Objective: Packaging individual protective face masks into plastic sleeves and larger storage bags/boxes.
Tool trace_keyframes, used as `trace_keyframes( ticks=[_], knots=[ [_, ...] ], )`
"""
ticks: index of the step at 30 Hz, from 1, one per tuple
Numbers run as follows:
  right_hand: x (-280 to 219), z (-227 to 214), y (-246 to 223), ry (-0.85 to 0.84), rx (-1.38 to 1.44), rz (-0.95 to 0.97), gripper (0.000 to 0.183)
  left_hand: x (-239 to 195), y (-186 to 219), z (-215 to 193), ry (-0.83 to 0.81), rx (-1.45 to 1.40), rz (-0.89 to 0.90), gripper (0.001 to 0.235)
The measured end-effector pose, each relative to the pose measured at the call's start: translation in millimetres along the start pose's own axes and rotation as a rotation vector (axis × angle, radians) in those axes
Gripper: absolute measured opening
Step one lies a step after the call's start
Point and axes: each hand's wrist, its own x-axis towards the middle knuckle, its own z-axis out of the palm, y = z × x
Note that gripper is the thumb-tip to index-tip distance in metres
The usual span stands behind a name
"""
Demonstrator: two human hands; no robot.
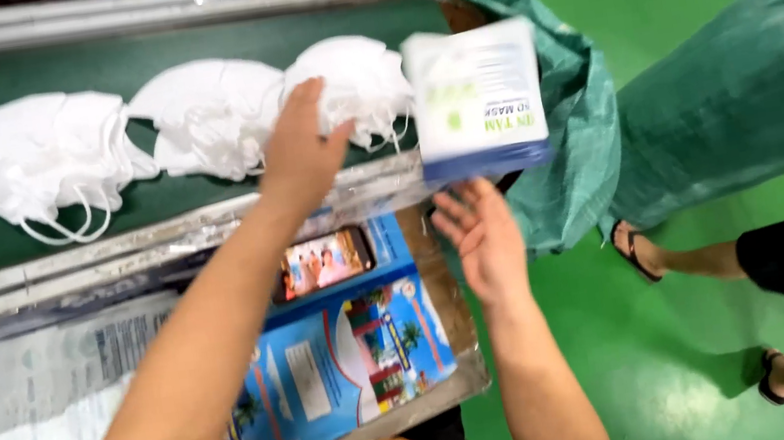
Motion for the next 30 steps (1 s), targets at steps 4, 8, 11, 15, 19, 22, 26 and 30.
trace_keyframes(
  ticks=[4, 8, 11, 15, 19, 22, 26, 30],
  knots=[
    [-26.0, -8.9, 49.5, -0.154, -0.125, 0.117, 0.040, 43.8, 31.9, 47.9, -0.132, 0.266, -0.129, 0.088],
    [-38.4, -48.7, 82.7, -0.221, -0.253, 0.262, 0.037, 54.6, -6.9, 87.9, -0.324, 0.598, -0.251, 0.073],
    [-42.2, -67.9, 77.3, -0.207, -0.256, 0.256, 0.037, 46.7, -9.6, 57.5, -0.379, 0.384, -0.241, 0.052],
    [-48.8, -18.8, 31.8, -0.207, -0.262, 0.074, 0.051, -5.9, 33.7, -30.2, -0.421, -0.523, -0.521, 0.046],
    [-62.2, 30.6, 42.8, -0.121, 0.103, 0.390, 0.050, -142.2, 17.4, -43.8, -0.496, -0.855, -0.623, 0.050],
    [-81.4, 22.4, 85.5, -0.326, -0.157, 0.272, 0.046, -197.2, 32.3, -77.1, -0.348, -0.886, -0.566, 0.063],
    [-108.6, -1.6, 132.5, -0.504, -0.737, -0.004, 0.049, -213.4, 45.1, -143.8, -0.077, -0.594, -0.297, 0.093],
    [-126.2, 19.1, 151.2, -0.743, -0.979, -0.172, 0.100, -221.7, 45.2, -152.3, -0.620, 0.172, -0.134, 0.112]
  ],
)
